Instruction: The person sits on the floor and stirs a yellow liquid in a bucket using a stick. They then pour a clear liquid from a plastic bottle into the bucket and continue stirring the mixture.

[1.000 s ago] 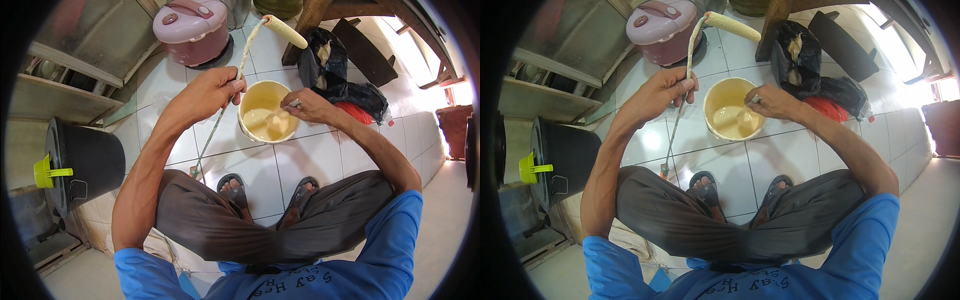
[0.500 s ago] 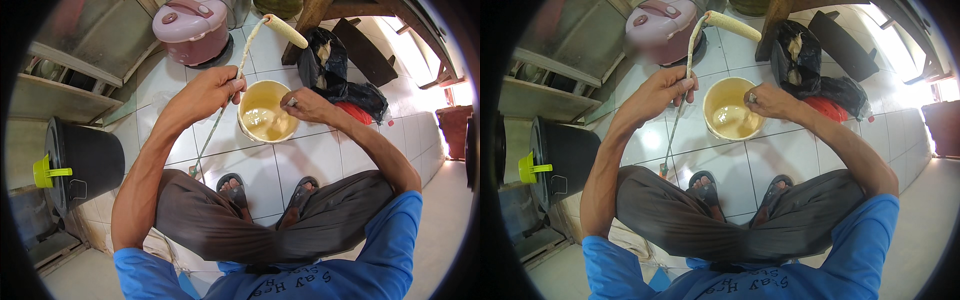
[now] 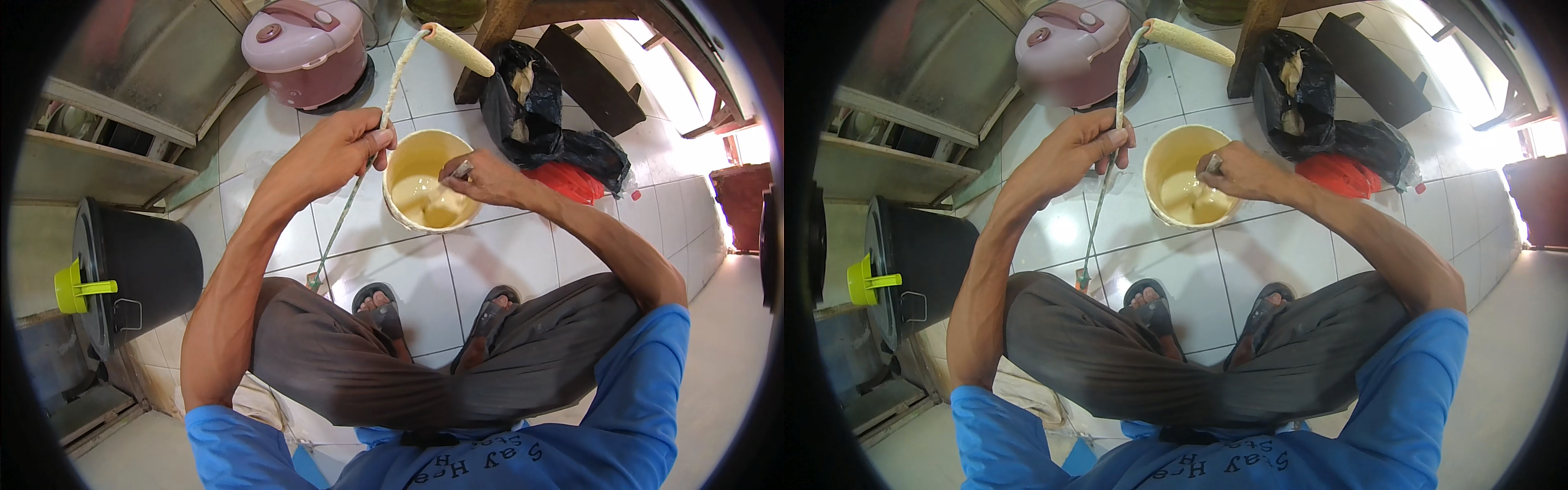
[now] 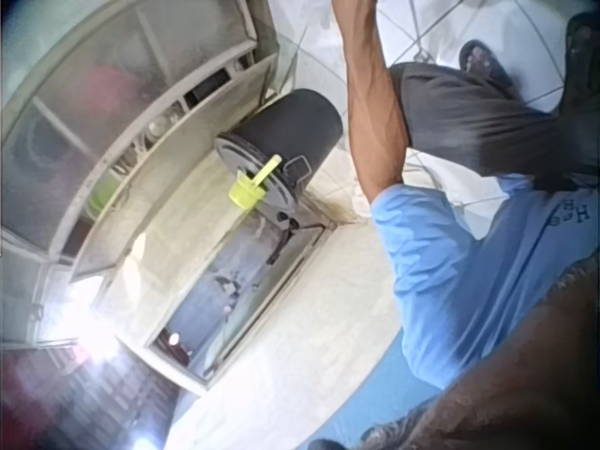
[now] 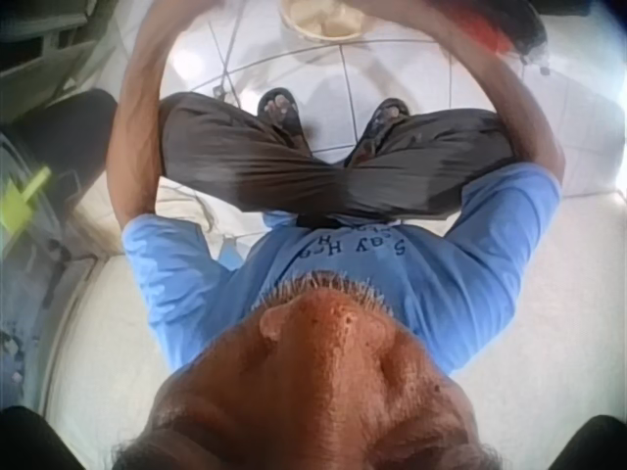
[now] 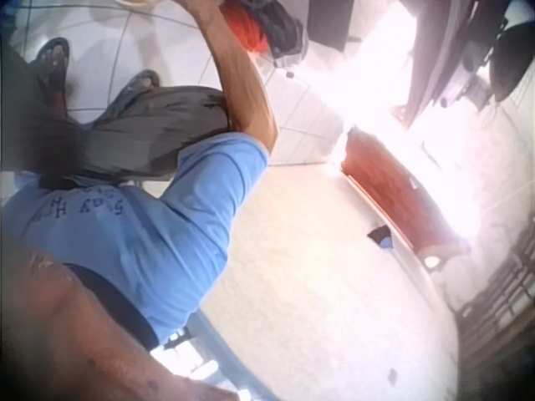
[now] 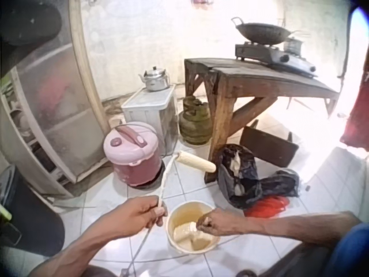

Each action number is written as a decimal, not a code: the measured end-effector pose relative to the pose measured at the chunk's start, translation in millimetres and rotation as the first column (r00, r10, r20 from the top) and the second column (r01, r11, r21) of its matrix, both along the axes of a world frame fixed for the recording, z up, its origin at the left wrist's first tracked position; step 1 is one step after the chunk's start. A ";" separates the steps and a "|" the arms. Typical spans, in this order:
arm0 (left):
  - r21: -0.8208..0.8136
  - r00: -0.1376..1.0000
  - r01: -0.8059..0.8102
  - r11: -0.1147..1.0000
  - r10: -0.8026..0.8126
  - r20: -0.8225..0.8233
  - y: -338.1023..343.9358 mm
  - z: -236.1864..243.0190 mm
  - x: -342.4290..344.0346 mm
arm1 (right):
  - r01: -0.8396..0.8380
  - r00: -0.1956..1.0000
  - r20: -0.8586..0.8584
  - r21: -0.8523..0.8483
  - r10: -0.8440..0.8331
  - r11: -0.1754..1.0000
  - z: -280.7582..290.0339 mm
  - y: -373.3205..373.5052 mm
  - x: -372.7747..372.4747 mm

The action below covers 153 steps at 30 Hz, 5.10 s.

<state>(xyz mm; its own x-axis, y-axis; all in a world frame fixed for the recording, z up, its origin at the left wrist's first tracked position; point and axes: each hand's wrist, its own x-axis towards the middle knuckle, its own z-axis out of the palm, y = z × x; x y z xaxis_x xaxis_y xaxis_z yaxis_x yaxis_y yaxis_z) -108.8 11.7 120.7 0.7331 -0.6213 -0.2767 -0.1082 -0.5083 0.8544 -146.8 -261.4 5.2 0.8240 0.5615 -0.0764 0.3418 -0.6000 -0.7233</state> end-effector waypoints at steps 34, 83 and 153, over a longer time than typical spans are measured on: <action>0.055 1.000 -0.014 0.998 0.014 0.002 1.4 4.2 -1.0 | -0.047 0.998 0.030 -0.192 0.054 0.980 -0.4 -12.6 5.2; 0.156 0.985 -0.078 0.985 0.100 -0.138 29.3 -49.2 21.2 | -0.018 0.999 0.048 -0.073 0.021 0.997 -1.0 -7.2 -3.2; 0.113 0.988 -0.040 0.993 0.056 -0.147 27.7 -44.9 19.4 | 0.152 0.988 0.054 -0.154 -0.146 0.976 5.3 -14.5 10.7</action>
<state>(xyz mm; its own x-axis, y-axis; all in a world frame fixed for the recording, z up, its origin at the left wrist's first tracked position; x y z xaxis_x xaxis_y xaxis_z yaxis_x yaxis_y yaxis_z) -89.4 39.3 75.8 0.7066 -0.5465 -0.4496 0.0430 -0.6010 0.7981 -136.0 -275.9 10.5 0.9018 0.4159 -0.1175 0.2682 -0.7517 -0.6025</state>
